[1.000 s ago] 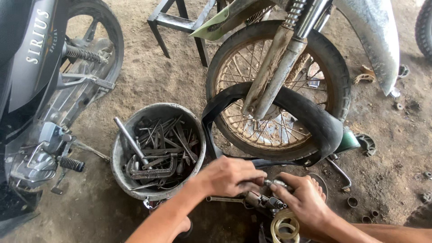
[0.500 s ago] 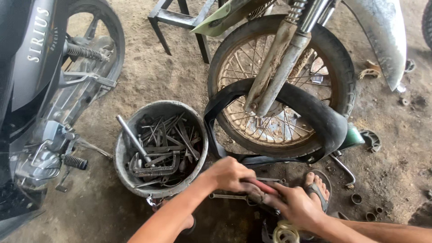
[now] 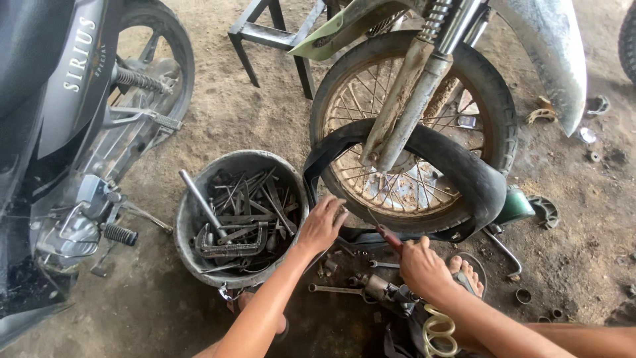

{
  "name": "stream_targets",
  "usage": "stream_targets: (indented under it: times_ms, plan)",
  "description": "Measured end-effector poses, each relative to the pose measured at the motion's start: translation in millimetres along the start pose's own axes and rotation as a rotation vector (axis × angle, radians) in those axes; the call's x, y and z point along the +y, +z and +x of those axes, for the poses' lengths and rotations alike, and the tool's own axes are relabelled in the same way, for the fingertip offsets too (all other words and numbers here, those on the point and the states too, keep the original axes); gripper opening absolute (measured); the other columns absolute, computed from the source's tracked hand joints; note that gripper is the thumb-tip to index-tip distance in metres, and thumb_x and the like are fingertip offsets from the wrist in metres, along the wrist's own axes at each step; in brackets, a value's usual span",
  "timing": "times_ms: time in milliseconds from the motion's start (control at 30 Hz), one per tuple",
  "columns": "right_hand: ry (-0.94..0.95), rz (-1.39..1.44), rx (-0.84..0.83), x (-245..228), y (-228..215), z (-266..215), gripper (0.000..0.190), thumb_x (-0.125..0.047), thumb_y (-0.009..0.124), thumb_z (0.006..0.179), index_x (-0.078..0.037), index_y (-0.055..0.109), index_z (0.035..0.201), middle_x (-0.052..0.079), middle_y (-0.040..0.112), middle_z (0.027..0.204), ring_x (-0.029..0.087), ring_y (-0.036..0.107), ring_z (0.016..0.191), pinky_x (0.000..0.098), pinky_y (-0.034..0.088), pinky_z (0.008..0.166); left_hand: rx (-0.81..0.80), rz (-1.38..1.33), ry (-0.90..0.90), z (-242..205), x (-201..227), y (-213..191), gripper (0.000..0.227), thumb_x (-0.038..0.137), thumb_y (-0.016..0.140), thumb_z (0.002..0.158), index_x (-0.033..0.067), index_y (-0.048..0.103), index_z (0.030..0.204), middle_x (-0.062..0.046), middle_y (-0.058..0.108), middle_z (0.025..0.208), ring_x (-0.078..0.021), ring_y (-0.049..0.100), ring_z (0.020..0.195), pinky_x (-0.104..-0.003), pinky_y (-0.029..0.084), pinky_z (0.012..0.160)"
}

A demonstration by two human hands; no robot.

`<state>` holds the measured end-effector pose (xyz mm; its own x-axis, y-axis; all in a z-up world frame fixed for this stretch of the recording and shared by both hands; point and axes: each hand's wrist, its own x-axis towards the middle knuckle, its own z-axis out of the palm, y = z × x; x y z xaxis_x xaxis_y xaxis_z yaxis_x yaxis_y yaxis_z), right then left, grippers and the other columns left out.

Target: The person replaces a motorcycle tire tube by removing the old tube with tools, inserting a new tube into the tire rim, and then positioning the tire back onto the wheel.

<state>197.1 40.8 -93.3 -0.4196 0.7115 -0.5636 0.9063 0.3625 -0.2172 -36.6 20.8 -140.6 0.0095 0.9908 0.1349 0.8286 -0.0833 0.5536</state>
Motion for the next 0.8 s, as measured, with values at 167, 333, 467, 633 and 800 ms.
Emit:
stream_targets:
  times_ms: [167, 333, 467, 633, 800]
  plan:
    - [0.024, 0.065, 0.041, -12, -8, -2, 0.021, -0.013, 0.030, 0.094, -0.001, 0.045, 0.102, 0.014, 0.045, 0.092, 0.014, 0.054, 0.055, 0.0214, 0.055, 0.049, -0.133, 0.023, -0.067, -9, -4, 5, 0.051, 0.044, 0.025, 0.091, 0.0047, 0.044, 0.117, -0.015, 0.042, 0.117, -0.0273, 0.055, 0.092, -0.039, 0.053, 0.072]
    - [0.002, 0.171, 0.148, -32, -27, -6, 0.025, -0.018, 0.031, 0.095, 0.002, 0.046, 0.098, 0.016, 0.047, 0.090, 0.023, 0.059, 0.060, 0.0328, 0.057, 0.054, -0.145, 0.058, -0.057, -8, 0, 4, 0.043, 0.036, 0.033, 0.092, 0.0031, 0.044, 0.118, -0.015, 0.041, 0.116, -0.0293, 0.053, 0.094, -0.041, 0.051, 0.072]
    - [-0.032, 0.025, 0.074, -14, -9, 6, 0.022, -0.009, 0.034, 0.091, 0.000, 0.043, 0.110, 0.015, 0.051, 0.090, 0.018, 0.057, 0.063, 0.0257, 0.056, 0.061, -0.236, 0.067, -0.120, -7, 2, 1, 0.045, 0.034, 0.037, 0.091, 0.0031, 0.042, 0.123, -0.014, 0.039, 0.120, -0.0312, 0.051, 0.099, -0.043, 0.048, 0.074]
    - [0.006, 0.243, 0.231, -33, -44, -17, 0.022, -0.019, 0.033, 0.095, -0.001, 0.046, 0.099, 0.013, 0.049, 0.088, 0.015, 0.051, 0.048, 0.0254, 0.052, 0.040, -0.292, 0.013, -0.209, -5, 2, 1, 0.043, 0.030, 0.042, 0.090, 0.0018, 0.042, 0.123, -0.017, 0.032, 0.131, -0.0351, 0.043, 0.114, -0.047, 0.041, 0.092]
    - [-0.021, 0.230, 0.484, -52, -97, -36, 0.020, -0.014, 0.044, 0.085, 0.004, 0.049, 0.093, 0.019, 0.049, 0.092, 0.045, 0.063, 0.075, 0.0521, 0.054, 0.066, -0.280, 0.056, -0.171, -9, 1, 2, 0.034, 0.033, 0.044, 0.091, 0.0091, 0.050, 0.114, -0.009, 0.044, 0.110, -0.0294, 0.053, 0.101, -0.044, 0.051, 0.074]
